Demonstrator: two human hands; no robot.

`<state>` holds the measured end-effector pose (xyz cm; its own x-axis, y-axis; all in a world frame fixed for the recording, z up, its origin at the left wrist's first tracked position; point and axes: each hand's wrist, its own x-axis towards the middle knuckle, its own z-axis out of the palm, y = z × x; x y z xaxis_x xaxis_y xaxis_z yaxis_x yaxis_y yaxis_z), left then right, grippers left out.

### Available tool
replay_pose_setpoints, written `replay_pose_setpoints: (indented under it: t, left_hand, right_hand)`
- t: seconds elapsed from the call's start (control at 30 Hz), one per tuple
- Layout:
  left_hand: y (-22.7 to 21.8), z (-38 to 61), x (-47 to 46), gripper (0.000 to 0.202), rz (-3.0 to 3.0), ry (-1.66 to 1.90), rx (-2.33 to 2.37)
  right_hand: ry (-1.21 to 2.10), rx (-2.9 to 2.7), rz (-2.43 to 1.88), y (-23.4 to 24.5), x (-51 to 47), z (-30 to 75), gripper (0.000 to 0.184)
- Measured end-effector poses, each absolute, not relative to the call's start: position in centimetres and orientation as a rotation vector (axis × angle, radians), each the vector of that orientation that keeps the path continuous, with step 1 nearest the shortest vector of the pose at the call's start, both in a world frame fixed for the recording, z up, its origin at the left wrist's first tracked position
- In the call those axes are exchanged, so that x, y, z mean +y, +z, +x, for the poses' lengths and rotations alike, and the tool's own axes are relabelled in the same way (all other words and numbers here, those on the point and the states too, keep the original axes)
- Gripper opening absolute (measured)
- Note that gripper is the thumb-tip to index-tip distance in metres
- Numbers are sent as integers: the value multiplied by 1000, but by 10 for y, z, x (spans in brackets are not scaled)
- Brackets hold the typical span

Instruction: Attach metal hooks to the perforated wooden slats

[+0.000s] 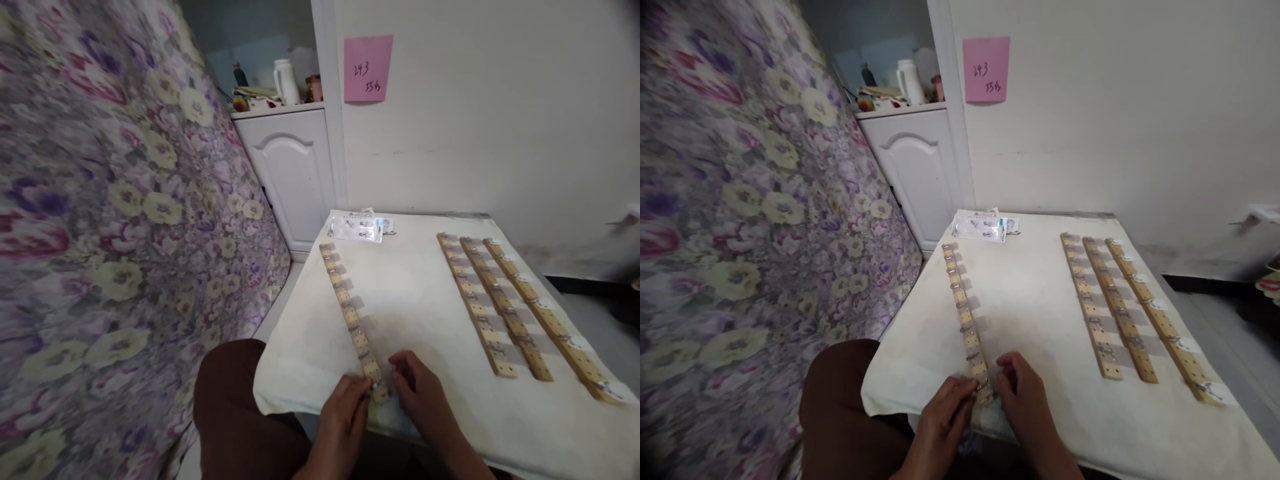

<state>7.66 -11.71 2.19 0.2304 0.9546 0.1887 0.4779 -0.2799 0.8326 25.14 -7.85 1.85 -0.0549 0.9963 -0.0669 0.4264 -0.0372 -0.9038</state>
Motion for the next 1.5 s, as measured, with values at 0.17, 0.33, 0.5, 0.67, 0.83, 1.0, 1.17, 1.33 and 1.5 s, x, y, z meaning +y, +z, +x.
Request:
replay_pose_setpoints:
  t: [0.17, 0.33, 0.5, 0.67, 0.83, 1.0, 1.17, 1.33, 1.5]
  left_hand:
    - [23, 77, -116, 24, 1844, 936, 1321]
    - [24, 78, -114, 24, 1820, 943, 1334]
    - [28, 78, -112, 27, 1824, 939, 1321]
    - [31, 79, -112, 27, 1813, 934, 1332]
    - [33, 79, -109, 26, 1826, 901, 1341]
    - [34, 79, -107, 26, 1830, 913, 1332]
    - [33, 78, -104, 25, 1853, 918, 1337]
    - [31, 78, -99, 24, 1886, 895, 1322]
    - [26, 75, -97, 24, 1938, 861, 1348]
  right_hand:
    - [931, -1585, -1486, 14, -82, 249, 20]
    - [695, -1718, -1408, 11, -90, 247, 21]
    - [572, -1787, -1405, 7, -97, 246, 26]
    - [434, -1888, -1414, -2, -101, 247, 31]
    - [305, -1959, -1396, -8, -103, 248, 34]
    - [192, -2027, -1408, -9, -106, 251, 40]
    - [45, -2127, -1423, -5, -108, 253, 43]
    - [-11, -2191, -1364, -3, -106, 255, 48]
    - [-68, -2211, -1334, -4, -105, 253, 53]
